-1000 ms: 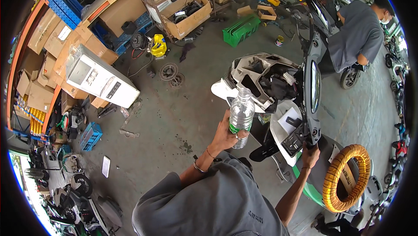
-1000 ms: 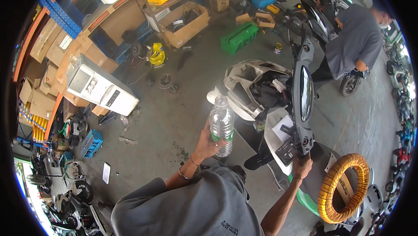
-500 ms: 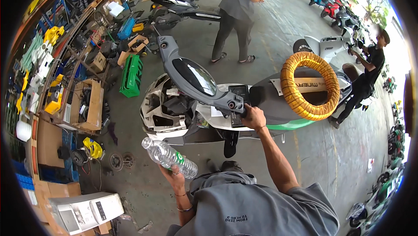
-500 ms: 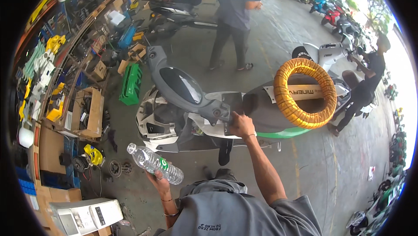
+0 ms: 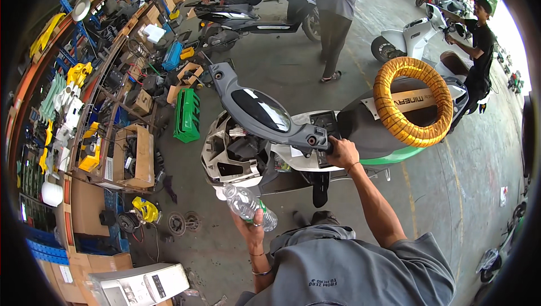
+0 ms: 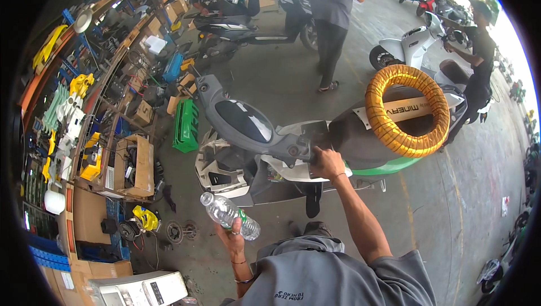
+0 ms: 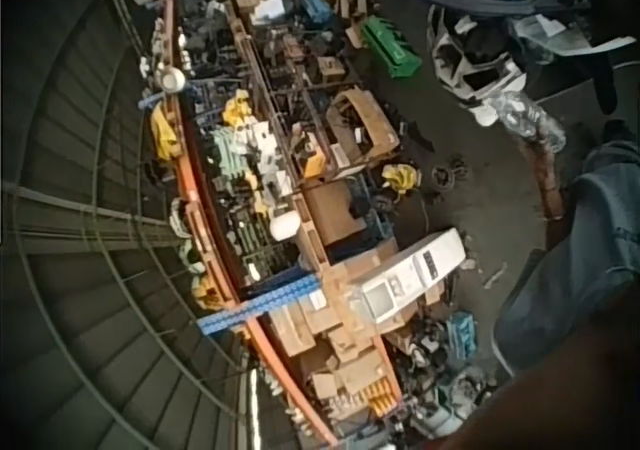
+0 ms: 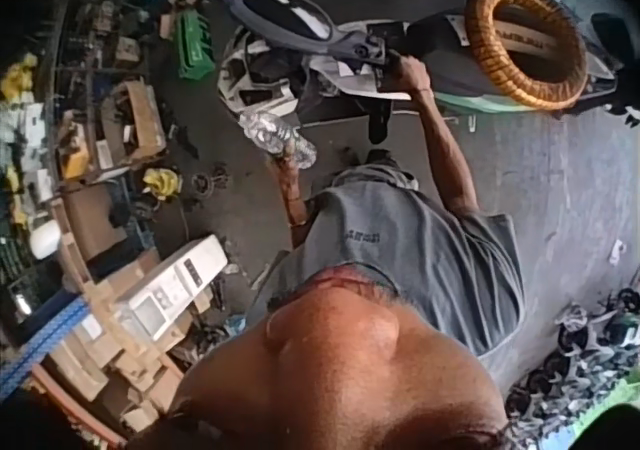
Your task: The person peels off an adhesive decal from the side panel of a light green electric scooter and uses their fingers to scrape away the remaining residue.
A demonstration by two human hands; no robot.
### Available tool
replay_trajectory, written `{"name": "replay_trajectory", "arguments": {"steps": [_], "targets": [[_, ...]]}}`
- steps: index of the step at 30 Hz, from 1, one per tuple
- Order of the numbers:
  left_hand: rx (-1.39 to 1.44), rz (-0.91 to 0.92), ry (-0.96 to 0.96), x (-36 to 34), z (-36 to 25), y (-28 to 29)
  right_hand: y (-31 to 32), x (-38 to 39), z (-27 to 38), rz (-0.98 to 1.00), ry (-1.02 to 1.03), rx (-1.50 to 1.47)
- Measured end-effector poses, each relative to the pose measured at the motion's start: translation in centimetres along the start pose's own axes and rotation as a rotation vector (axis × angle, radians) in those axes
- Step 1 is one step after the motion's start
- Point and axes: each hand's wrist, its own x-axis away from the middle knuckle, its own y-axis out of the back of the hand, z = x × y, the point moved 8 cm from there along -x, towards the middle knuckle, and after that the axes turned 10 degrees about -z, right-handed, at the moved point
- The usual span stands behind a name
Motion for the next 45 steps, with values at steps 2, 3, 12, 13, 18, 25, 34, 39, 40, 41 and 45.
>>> {"name": "replay_trajectory", "arguments": {"steps": [2,3,12,13,18,25,34,39,40,41,45], "targets": [[-0.026,0.078,0.014,0.3,-0.8,-0.6,0.3,0.0,-0.1,-0.037,0.024,-0.030],[-0.045,0.106,0.013,0.4,-1.3,-0.8,0.4,0.0,0.0,-0.050,0.048,-0.053],[-0.063,0.084,0.154,2.0,-2.2,0.7,0.9,0.4,0.5,-0.123,0.140,-0.083],[-0.088,0.067,0.129,1.9,-2.3,1.1,1.2,0.5,0.7,-0.158,0.163,-0.119],[-0.153,-0.036,0.062,1.6,-2.9,2.6,0.5,0.4,0.5,-0.119,0.143,-0.063],[-0.107,-0.050,0.092,1.8,-3.4,2.7,1.1,0.6,0.9,-0.180,0.166,-0.122],[-0.181,-0.055,0.163,2.2,-2.0,3.4,0.9,0.5,1.0,-0.122,0.138,-0.089],[-0.239,-0.041,0.168,1.7,-1.4,3.2,0.5,0.6,0.7,-0.087,0.112,-0.057],[-0.247,-0.037,0.168,1.7,-1.4,3.1,0.8,0.6,0.8,-0.123,0.134,-0.072],[-0.251,-0.024,0.090,1.5,-2.0,2.8,0.6,0.6,0.7,-0.110,0.128,-0.062],[-0.227,-0.008,0.148,1.3,-1.6,2.1,0.5,0.4,0.4,-0.141,0.145,-0.065]]}}
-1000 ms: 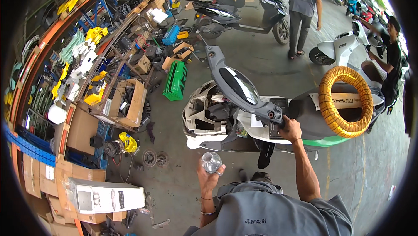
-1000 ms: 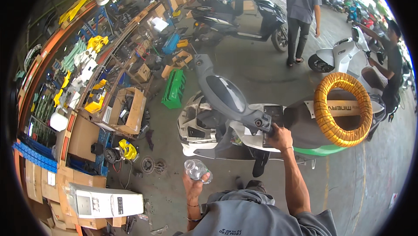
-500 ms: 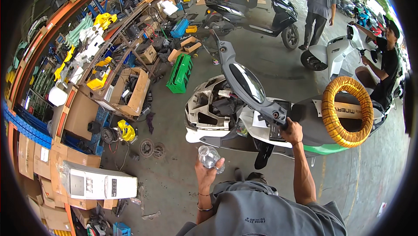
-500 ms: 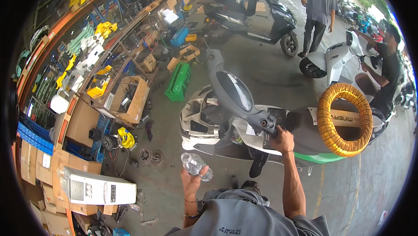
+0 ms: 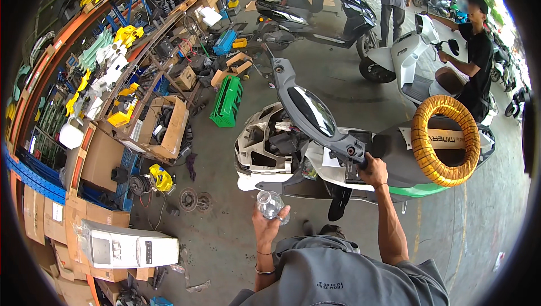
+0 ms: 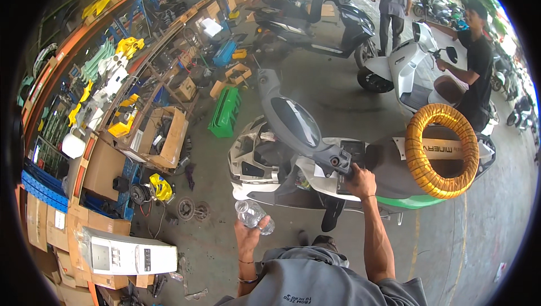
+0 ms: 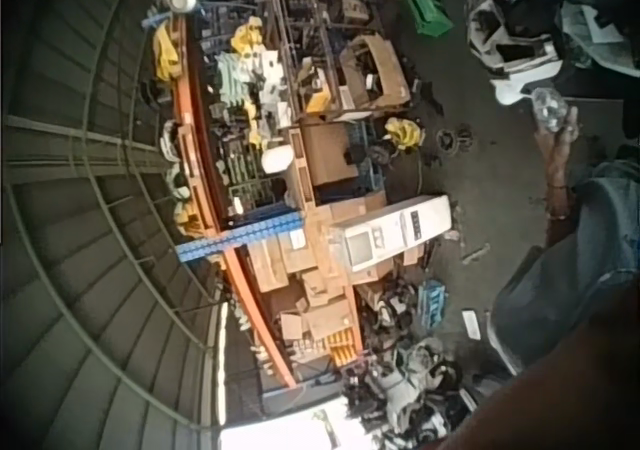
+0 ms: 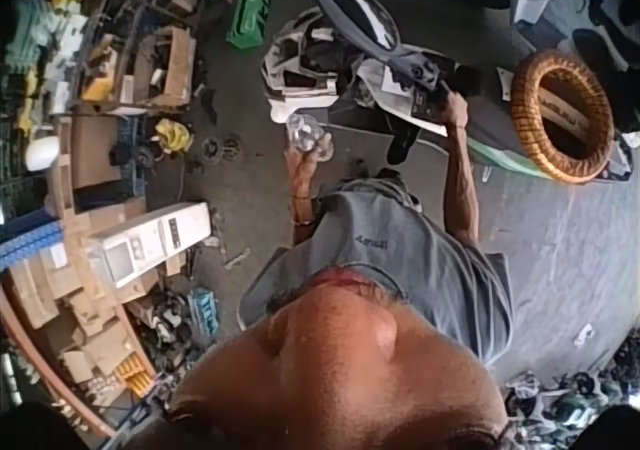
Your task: The person peels off an adhesive decal from the side panel of a light green electric scooter and uses their fingers to scrape away the remaining residue.
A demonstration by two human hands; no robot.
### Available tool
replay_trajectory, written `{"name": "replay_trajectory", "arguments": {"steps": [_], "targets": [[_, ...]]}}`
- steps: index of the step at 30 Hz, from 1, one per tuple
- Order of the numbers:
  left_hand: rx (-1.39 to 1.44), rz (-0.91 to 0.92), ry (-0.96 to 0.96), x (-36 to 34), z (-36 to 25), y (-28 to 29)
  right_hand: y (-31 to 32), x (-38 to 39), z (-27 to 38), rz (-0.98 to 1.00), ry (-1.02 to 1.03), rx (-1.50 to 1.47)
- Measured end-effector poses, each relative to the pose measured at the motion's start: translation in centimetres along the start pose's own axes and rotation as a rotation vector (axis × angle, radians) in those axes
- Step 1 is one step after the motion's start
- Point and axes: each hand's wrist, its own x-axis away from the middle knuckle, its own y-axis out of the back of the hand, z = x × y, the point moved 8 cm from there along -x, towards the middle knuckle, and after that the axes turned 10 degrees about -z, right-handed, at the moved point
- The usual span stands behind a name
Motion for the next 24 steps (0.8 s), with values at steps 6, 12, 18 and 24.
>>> {"name": "replay_trajectory", "arguments": {"steps": [6,12,18,24], "targets": [[0.017,-0.006,-0.021,-0.3,-0.4,-0.4,-0.3,0.0,-0.1,0.043,0.000,0.017],[0.028,-0.029,-0.075,-0.6,-0.3,0.1,0.0,0.0,0.0,0.033,-0.038,-0.001],[0.138,-0.183,-0.349,-3.0,-6.1,2.1,0.6,-0.1,0.7,-0.009,-0.039,0.002],[0.017,-0.309,-0.939,-4.6,-21.6,5.0,1.2,0.1,1.4,-0.024,-0.031,-0.006]]}}
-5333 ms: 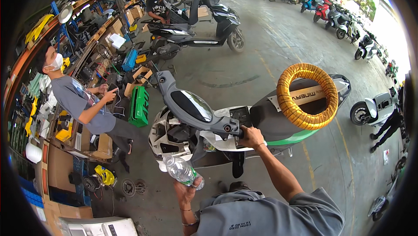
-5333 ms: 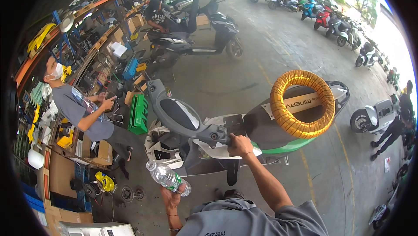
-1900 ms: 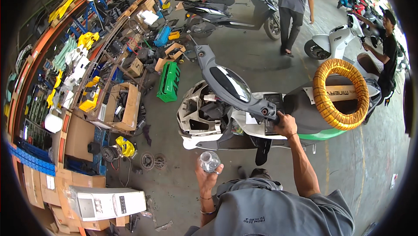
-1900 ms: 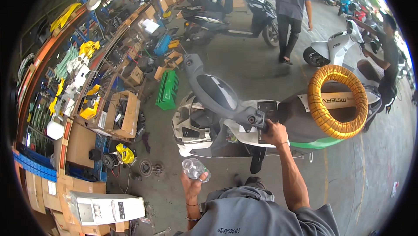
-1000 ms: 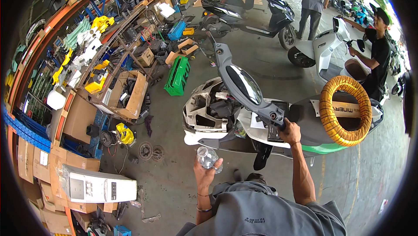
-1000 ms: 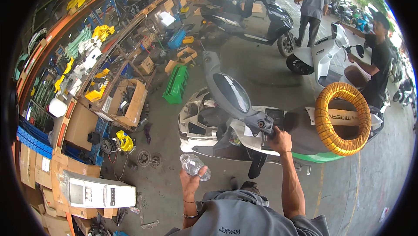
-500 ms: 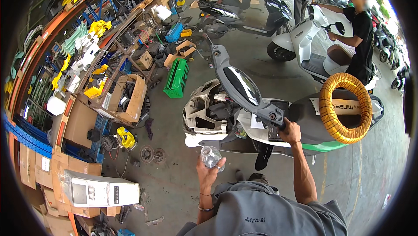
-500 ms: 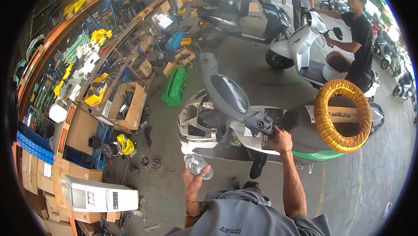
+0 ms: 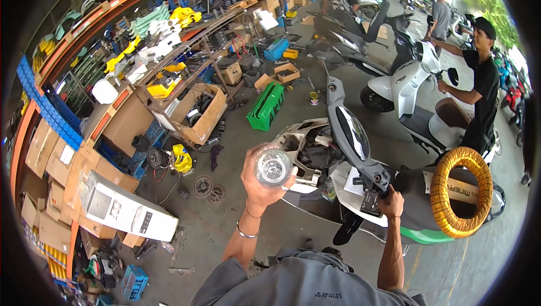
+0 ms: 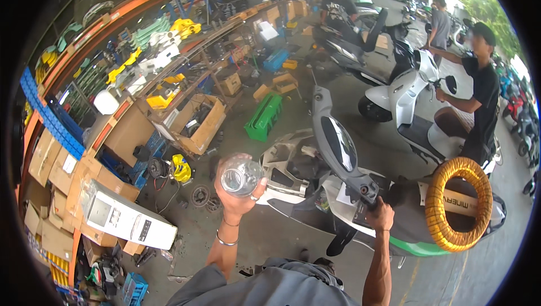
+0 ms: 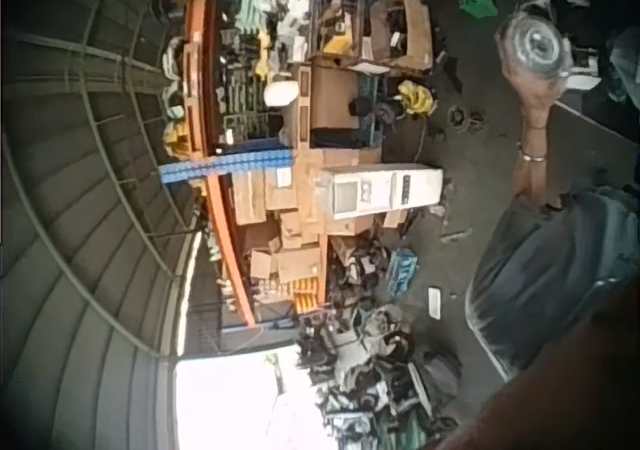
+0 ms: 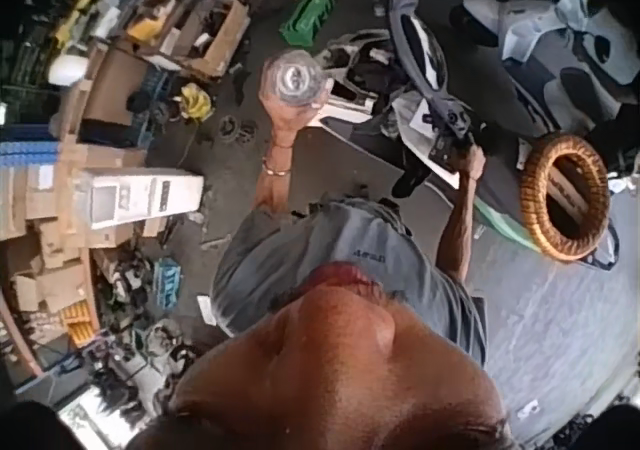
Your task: The person peels off an adhesive decal from the side panel of a light green electric scooter and uses their fingers to scrape away the remaining residue.
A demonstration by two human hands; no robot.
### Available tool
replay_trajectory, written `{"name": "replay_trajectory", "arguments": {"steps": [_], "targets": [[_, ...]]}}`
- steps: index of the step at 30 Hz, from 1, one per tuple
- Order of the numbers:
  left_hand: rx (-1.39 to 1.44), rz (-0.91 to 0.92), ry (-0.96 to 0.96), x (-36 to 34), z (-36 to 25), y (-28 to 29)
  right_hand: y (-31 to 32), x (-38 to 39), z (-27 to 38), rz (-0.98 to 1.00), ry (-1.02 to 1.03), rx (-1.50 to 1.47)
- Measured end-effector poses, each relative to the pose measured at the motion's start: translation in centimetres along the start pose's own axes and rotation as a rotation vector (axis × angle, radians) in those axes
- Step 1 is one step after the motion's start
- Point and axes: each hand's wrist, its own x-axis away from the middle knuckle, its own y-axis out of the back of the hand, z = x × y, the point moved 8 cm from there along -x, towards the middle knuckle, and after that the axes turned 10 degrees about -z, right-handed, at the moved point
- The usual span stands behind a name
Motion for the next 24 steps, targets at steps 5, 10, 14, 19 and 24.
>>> {"name": "replay_trajectory", "arguments": {"steps": [5,10,14,19,24], "targets": [[0.046,-0.028,-0.446,-6.4,-8.3,0.3,-0.4,0.3,-0.3,0.027,-0.004,0.054],[0.206,-0.012,-0.492,-8.9,-12.7,1.3,0.0,0.4,-0.1,-0.021,0.032,-0.006],[0.268,-0.046,-0.633,-10.0,-15.8,2.2,0.1,0.5,-0.3,-0.060,0.009,-0.028],[0.248,-0.041,-0.750,-11.3,-18.8,3.4,-0.5,0.6,-1.0,-0.058,-0.038,0.054],[0.225,-0.039,-0.825,-12.2,-20.7,4.2,0.1,0.7,-0.9,-0.100,-0.016,0.095]]}}
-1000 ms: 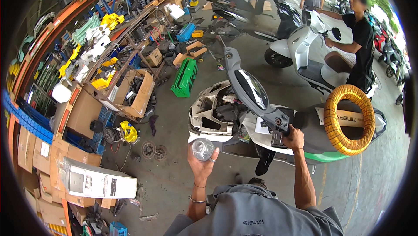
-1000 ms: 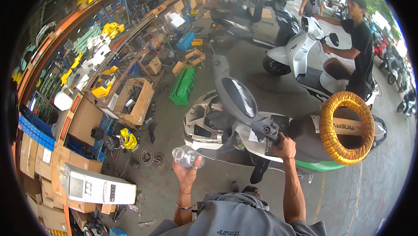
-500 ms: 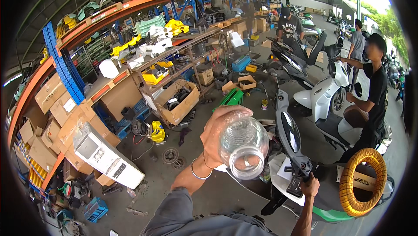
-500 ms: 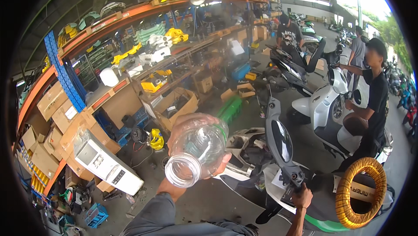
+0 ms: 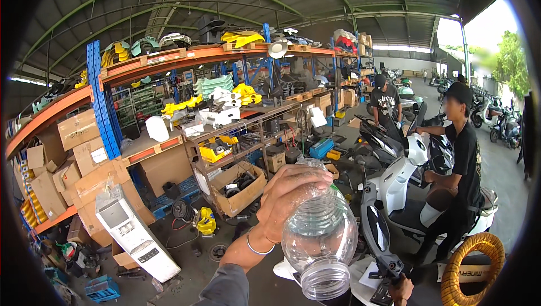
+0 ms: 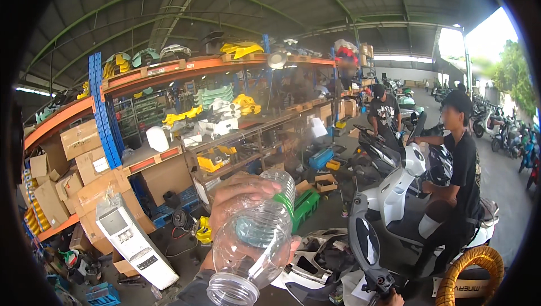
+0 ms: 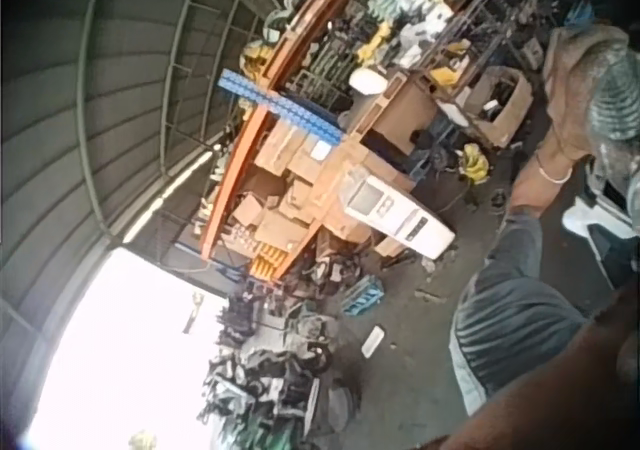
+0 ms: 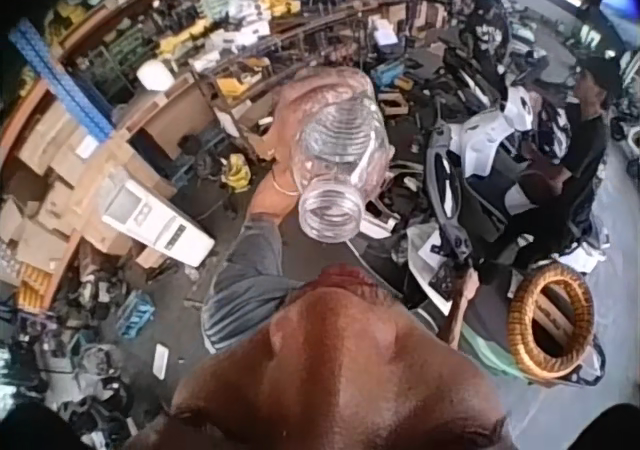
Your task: The person peels off an adhesive decal from the side panel of a light green electric scooter and uses their fingers to scrape away the remaining residue.
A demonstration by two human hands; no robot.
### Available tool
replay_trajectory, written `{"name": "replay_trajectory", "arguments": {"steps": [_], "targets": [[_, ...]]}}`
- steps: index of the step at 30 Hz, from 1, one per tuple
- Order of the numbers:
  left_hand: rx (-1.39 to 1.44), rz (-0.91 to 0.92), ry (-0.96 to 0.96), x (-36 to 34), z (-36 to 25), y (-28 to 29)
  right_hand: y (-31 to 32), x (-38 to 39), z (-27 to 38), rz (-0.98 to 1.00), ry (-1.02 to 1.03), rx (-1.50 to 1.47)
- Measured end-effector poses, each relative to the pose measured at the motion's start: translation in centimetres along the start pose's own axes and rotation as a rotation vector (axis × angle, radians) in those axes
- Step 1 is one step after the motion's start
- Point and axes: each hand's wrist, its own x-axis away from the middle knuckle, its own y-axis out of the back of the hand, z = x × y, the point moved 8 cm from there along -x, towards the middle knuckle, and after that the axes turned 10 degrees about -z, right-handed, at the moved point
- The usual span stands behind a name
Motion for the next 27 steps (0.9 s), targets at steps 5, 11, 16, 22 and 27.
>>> {"name": "replay_trajectory", "arguments": {"steps": [5,11,16,22,27], "targets": [[0.014,-0.017,-0.039,-1.5,-1.0,-0.1,0.1,0.2,-0.3,0.218,0.011,-0.195],[-0.110,0.124,-0.074,-3.4,-2.0,-0.1,0.1,0.1,-0.8,0.185,-0.026,-0.115],[-0.075,0.093,-0.092,-4.1,-2.8,-0.2,0.0,0.3,-0.9,0.256,-0.056,-0.098],[-0.058,0.090,-0.177,-5.0,-3.1,-0.6,0.1,0.3,-0.7,0.243,-0.007,-0.025],[-0.025,0.001,-0.212,-5.6,-3.6,-0.5,-0.8,0.0,-1.1,0.254,0.012,-0.018]]}}
